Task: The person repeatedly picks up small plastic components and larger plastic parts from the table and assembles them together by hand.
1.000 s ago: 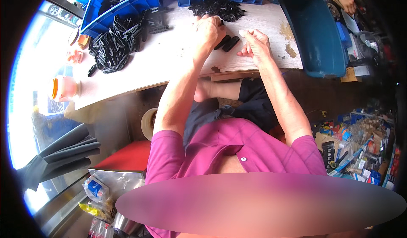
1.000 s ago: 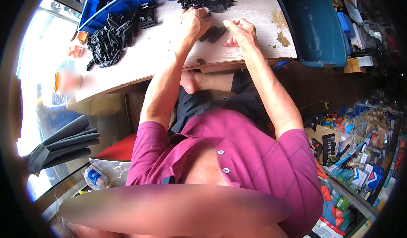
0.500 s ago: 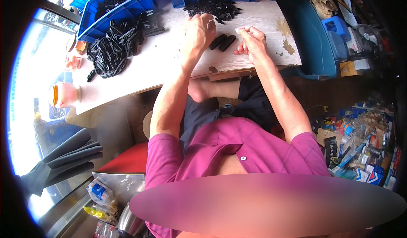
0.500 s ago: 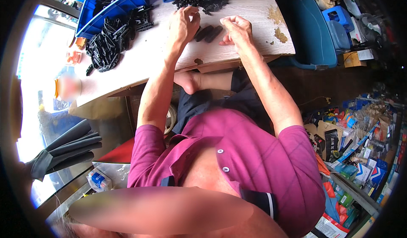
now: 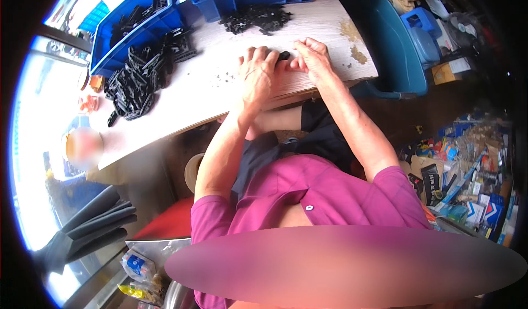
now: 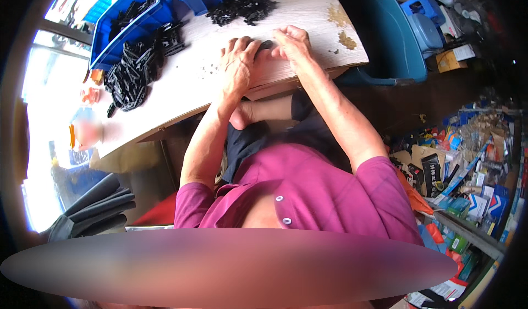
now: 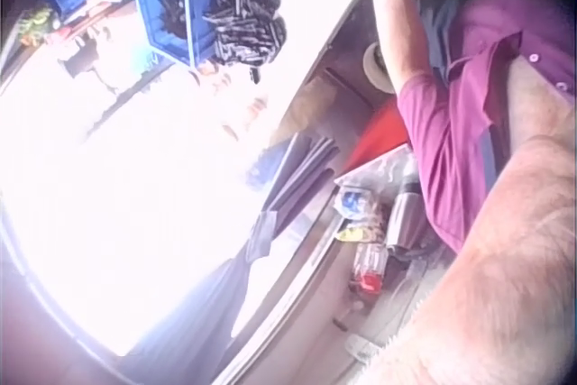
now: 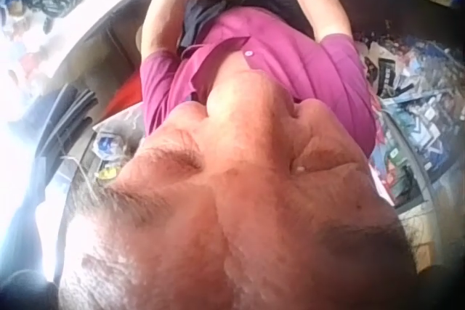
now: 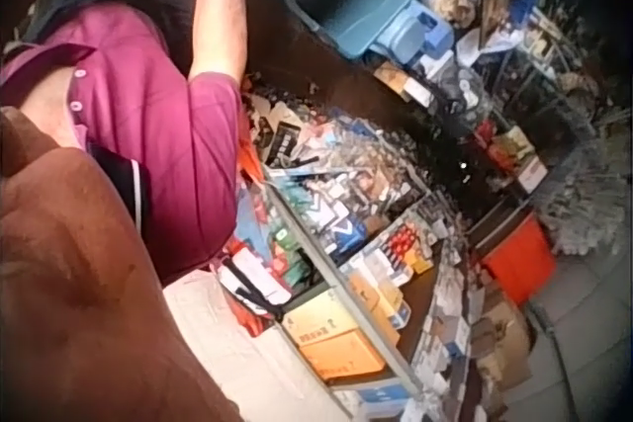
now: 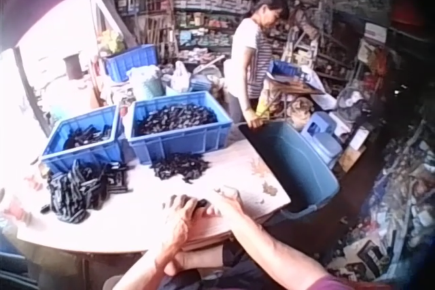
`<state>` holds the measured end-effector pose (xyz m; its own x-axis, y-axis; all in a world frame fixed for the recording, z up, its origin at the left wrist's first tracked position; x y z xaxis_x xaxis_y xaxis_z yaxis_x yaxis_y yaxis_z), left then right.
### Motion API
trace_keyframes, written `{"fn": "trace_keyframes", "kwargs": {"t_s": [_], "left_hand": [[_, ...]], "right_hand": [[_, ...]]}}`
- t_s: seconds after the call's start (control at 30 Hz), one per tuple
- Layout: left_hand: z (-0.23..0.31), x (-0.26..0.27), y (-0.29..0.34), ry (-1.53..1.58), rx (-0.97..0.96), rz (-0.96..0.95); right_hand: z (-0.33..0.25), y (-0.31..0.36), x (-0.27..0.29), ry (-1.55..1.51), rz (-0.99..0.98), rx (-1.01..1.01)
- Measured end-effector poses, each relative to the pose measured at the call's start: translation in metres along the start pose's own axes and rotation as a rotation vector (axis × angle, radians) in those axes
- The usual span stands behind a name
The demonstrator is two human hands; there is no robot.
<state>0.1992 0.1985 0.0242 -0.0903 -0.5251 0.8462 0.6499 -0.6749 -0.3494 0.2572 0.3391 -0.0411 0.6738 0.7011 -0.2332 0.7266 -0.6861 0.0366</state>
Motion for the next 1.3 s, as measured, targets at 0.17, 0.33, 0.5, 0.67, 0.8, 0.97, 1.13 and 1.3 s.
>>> {"fn": "trace_keyframes", "kwargs": {"t_s": [0.17, 0.33, 0.5, 0.67, 0.8, 0.97, 1.13, 1.3], "left_hand": [[-0.005, -0.008, -0.002, 0.075, -0.047, 0.034], [-0.013, -0.008, -0.003, 0.393, -0.023, 0.012], [0.008, 0.006, 0.008, 0.006, -0.079, 0.080], [0.002, 0.010, 0.012, -0.119, 0.072, 0.106], [-0.001, 0.014, 0.026, -0.128, 0.125, 0.106], [-0.005, 0.008, 0.025, -0.103, 0.111, 0.096], [0.018, -0.008, 0.013, -0.064, 0.024, 0.033], [0.070, -0.062, -0.033, 0.052, -0.136, -0.037]], "right_hand": [[-0.008, 0.004, 0.002, 0.119, -0.006, 0.011], [-0.017, 0.009, -0.003, 0.147, -0.066, -0.045], [-0.015, 0.010, 0.008, 0.159, -0.040, -0.056], [-0.008, 0.010, 0.007, -0.005, -0.105, -0.046], [-0.014, 0.015, 0.004, -0.053, -0.095, -0.035], [-0.016, 0.016, 0.007, -0.094, -0.095, 0.002], [-0.023, 0.023, 0.021, -0.185, -0.085, 0.104], [-0.031, 0.031, 0.057, -0.156, 0.081, 0.195]]}}
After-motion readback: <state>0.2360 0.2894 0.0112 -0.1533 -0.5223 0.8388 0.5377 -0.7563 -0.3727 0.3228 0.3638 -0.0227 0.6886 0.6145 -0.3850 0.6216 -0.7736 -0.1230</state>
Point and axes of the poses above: each hand's wrist, its own y-axis away from the middle knuckle, its own x-axis out of the back of the hand, z = x × y, the point moved 8 cm from there along -y, towards the middle knuckle, and after that the axes turned 12 degrees about x, right-handed, at the moved point
